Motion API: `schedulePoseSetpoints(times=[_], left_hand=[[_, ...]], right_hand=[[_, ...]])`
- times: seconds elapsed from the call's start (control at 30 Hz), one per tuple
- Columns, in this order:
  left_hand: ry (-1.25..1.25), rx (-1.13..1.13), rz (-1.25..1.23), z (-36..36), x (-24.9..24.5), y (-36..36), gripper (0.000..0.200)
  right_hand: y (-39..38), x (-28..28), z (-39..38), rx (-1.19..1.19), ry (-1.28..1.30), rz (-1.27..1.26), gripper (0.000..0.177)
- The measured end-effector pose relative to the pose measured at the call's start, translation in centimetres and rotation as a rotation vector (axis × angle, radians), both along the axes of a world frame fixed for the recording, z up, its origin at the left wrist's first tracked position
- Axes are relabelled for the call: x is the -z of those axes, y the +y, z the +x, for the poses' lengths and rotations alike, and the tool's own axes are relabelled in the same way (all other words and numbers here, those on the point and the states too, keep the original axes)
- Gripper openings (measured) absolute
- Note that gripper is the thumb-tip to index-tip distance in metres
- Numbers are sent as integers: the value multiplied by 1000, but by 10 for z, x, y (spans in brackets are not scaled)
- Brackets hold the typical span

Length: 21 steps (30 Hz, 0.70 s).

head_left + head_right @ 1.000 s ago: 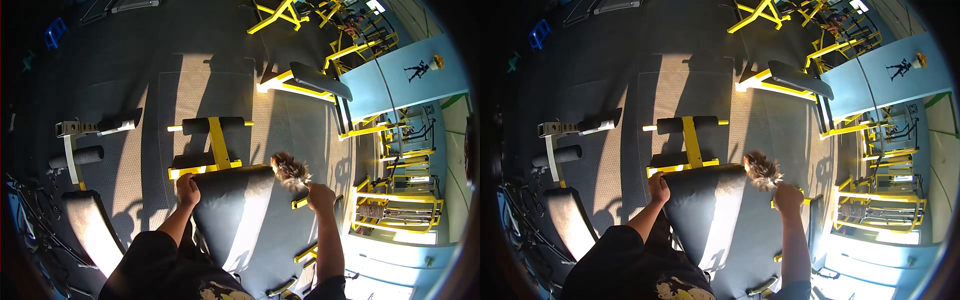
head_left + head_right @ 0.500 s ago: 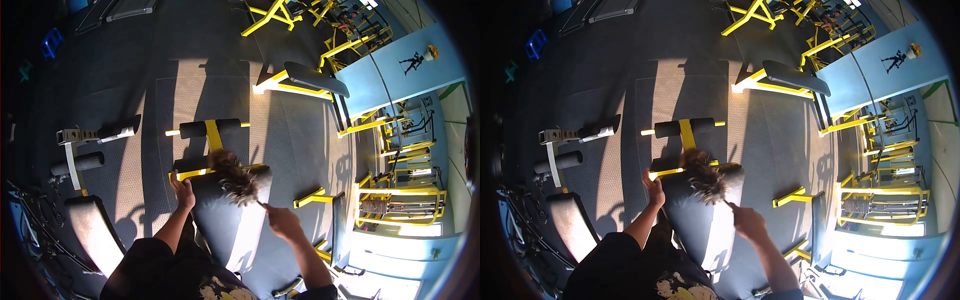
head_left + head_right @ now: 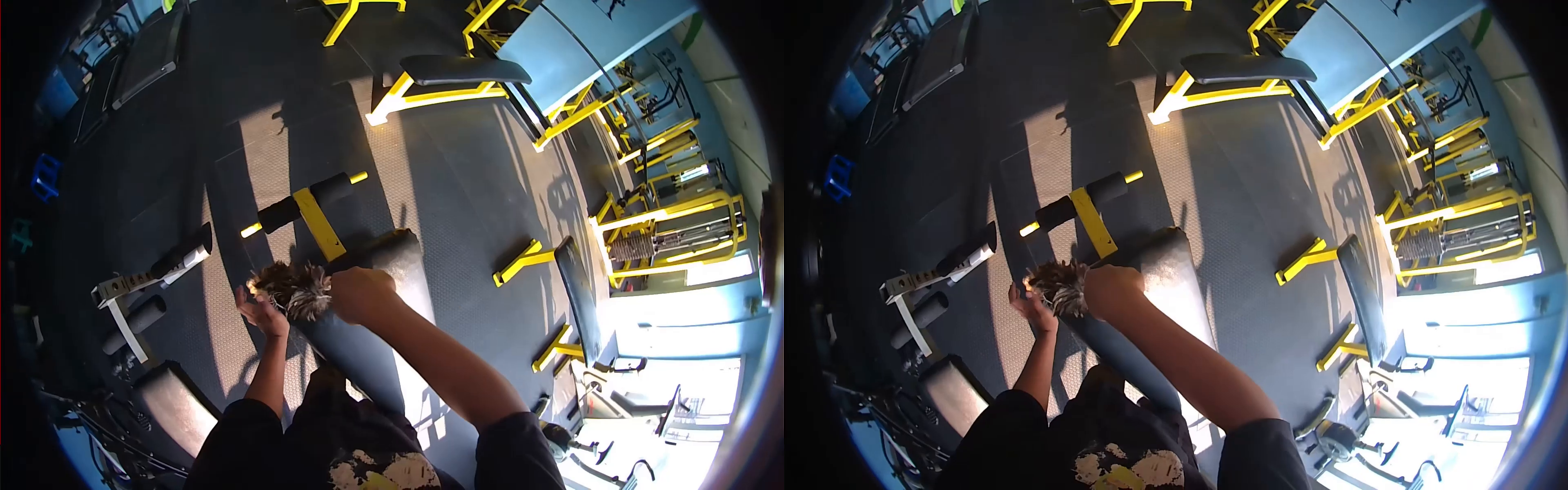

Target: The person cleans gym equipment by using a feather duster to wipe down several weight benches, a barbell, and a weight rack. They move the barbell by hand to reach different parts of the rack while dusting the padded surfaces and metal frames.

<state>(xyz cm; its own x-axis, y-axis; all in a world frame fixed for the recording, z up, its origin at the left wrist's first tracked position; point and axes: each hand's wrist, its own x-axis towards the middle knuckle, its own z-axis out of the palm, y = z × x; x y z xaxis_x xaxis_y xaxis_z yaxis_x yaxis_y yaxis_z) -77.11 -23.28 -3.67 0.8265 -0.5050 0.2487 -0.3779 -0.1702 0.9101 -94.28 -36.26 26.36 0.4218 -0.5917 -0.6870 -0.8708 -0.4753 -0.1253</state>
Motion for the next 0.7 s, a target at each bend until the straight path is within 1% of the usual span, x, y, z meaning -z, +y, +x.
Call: schedulePoseSetpoints(times=[0.03,0.07,0.1,0.13,0.17,0.2,0.23,0.27,0.33,0.37,0.4,0.43,0.47,0.5,0.53,0.57,0.6,0.63,0.67,0.7], left_hand=[[-9,13,5,1,7,3,65],[-92,32,67,3,14,5,63],[-173,46,126,5,17,4,61],[-178,47,122,3,12,2,61],[9,123,139,-6,2,0,62],[199,193,155,-11,-4,-2,63],[207,305,197,-10,18,-3,61],[206,300,196,-10,26,-2,61],[51,564,511,-7,35,-1,60],[173,505,462,-4,48,-3,61],[161,512,457,-8,45,-2,61],[549,367,337,-14,37,-3,61],[922,215,190,-13,29,-7,61],[1255,183,7,-2,23,-6,63],[1580,172,-187,10,18,-6,65],[1510,402,-427,15,0,-13,68],[1417,623,-645,21,-5,-12,73],[1385,642,-662,29,-7,-8,73],[1423,754,-754,38,3,2,75],[1464,867,-844,41,0,3,77]], right_hand=[[-1,11,-16,37,-17,42,30],[-4,21,-33,67,-34,79,35],[-6,34,-61,137,-29,64,36],[-3,42,-94,205,-23,49,37],[3,36,-123,380,-29,-14,33],[11,80,-174,345,-111,-148,32],[18,73,-192,574,-67,-76,41],[29,78,-200,569,-69,-76,41],[61,102,-215,954,-129,-266,33],[80,118,-212,912,-177,-266,35],[99,138,-200,867,-226,-270,38],[118,161,-185,759,-220,-247,36],[150,213,-178,739,-260,-147,36],[215,348,-200,745,-533,-72,37],[233,331,-168,983,-600,165,40],[253,330,-158,652,-491,5,43],[235,240,-127,507,-494,4,45],[239,247,-122,441,-469,-12,48],[251,256,-124,379,-435,-24,52],[253,261,-131,370,-450,-35,52]])
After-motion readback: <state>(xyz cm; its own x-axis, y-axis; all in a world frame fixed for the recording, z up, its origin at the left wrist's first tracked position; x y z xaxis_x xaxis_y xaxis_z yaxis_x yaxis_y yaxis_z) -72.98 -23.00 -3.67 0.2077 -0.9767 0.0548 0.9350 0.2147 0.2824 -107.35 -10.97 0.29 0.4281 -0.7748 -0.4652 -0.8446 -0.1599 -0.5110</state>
